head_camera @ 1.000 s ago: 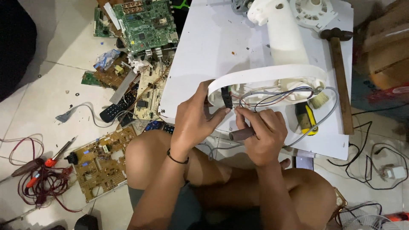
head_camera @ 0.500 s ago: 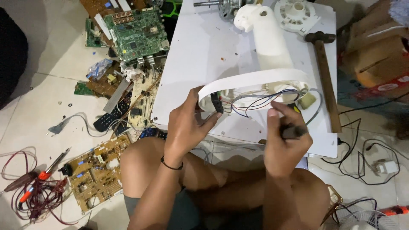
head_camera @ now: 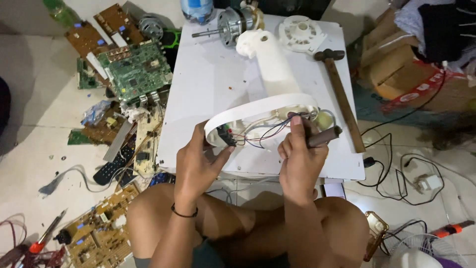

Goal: The person is repairing a fan by connecting internal wires from the motor to the base unit and using a screwdriver to secure the components.

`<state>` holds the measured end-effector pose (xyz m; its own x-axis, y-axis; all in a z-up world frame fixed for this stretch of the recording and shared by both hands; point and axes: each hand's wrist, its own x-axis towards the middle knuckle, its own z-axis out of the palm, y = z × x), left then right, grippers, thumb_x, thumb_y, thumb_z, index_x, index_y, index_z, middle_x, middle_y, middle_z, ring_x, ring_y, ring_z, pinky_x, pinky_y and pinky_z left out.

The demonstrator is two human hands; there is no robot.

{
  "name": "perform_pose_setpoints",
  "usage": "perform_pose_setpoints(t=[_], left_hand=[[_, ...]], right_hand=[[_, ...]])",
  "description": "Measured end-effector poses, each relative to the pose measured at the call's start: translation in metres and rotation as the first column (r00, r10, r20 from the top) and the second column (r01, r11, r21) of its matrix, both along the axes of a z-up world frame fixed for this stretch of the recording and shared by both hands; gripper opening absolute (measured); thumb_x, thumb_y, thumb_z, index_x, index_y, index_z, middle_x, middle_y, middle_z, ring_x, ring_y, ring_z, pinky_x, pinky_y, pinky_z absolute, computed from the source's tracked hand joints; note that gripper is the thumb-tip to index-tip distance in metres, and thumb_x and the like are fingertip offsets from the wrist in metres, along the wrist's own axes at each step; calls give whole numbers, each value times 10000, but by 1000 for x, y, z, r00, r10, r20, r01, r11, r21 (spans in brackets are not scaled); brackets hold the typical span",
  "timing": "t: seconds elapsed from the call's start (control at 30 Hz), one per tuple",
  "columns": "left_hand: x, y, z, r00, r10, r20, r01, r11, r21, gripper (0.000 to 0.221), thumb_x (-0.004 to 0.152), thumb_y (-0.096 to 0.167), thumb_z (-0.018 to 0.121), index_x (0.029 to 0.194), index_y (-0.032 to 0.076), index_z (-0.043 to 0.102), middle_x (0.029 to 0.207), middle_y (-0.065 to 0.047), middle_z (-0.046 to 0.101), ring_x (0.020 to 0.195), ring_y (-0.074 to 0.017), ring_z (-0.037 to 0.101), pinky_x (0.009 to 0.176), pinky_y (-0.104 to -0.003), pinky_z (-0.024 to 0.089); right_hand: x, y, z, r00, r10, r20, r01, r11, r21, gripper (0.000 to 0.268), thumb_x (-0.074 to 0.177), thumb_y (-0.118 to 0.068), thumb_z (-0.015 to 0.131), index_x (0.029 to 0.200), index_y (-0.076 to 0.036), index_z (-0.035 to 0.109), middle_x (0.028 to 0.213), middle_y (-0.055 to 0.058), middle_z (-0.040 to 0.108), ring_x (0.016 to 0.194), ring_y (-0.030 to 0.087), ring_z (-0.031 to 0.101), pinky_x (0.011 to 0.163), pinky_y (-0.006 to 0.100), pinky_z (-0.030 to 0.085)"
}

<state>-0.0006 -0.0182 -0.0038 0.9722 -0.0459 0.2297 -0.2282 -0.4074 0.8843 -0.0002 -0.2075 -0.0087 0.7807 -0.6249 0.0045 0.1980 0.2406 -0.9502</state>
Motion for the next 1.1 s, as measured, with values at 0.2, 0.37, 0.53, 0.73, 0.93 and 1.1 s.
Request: perform_pose_setpoints(t=[0.2, 0.37, 0.53, 0.73, 0.93, 1.1], left_hand=[[1, -1, -3, 1000, 6, -1, -6, 1000, 17, 618, 796, 105, 836, 1325, -33, 547, 950, -391, 716, 869, -564, 727, 727, -643, 579], [0, -2, 0, 1000, 13, -5, -13, 1000, 22, 614, 793, 105, 838, 1318, -39, 554, 940, -381, 721, 865, -550, 735, 720, -622, 586], [-1, -3, 0, 1000, 14, -13, -14, 1000, 28, 602, 808, 124, 834, 1319, -36, 559, 945, -389, 717, 878, -568, 721, 700, -608, 585], [-1, -2, 1, 1000, 14, -28, -13, 1000, 28, 597, 808, 141, 828, 1302, -53, 553, 946, -392, 719, 875, -557, 729, 695, -626, 579], [-3, -1, 5, 999, 18, -33, -17, 999, 30, 614, 799, 115, 839, 1321, -39, 554, 991, -373, 728, 906, -534, 739, 764, -618, 583], [-3, 0, 5, 999, 21, -31, -20, 1000, 23, 604, 812, 128, 838, 1332, -12, 563, 1008, -355, 737, 926, -512, 744, 775, -599, 592]], right_hand=[[1, -8, -7, 1000, 16, 24, -16, 1000, -18, 150, 1042, -180, 664, 991, -41, 687, 570, -61, 328, 448, 54, 322, 462, 229, 330], [0, -9, -1, 999, 38, 30, -36, 997, -61, 160, 1050, -176, 653, 996, -27, 681, 558, -48, 343, 447, 58, 324, 459, 230, 342], [-4, -8, 6, 1000, 23, 12, -21, 984, -176, 188, 1065, -134, 618, 904, -55, 675, 543, -56, 339, 450, 44, 316, 467, 225, 343], [-8, -10, 13, 997, -61, -51, 35, 914, -405, 235, 1052, -108, 644, 844, -47, 735, 463, -9, 394, 410, 48, 313, 435, 248, 341], [-12, -4, 31, 996, -62, -66, 32, 923, -383, 232, 1012, -81, 662, 782, -59, 658, 458, 8, 422, 369, 82, 403, 396, 257, 369], [-13, -3, 34, 998, 25, -64, -43, 952, -303, 280, 1032, -84, 608, 753, -59, 621, 465, 4, 339, 377, 90, 335, 382, 267, 347]])
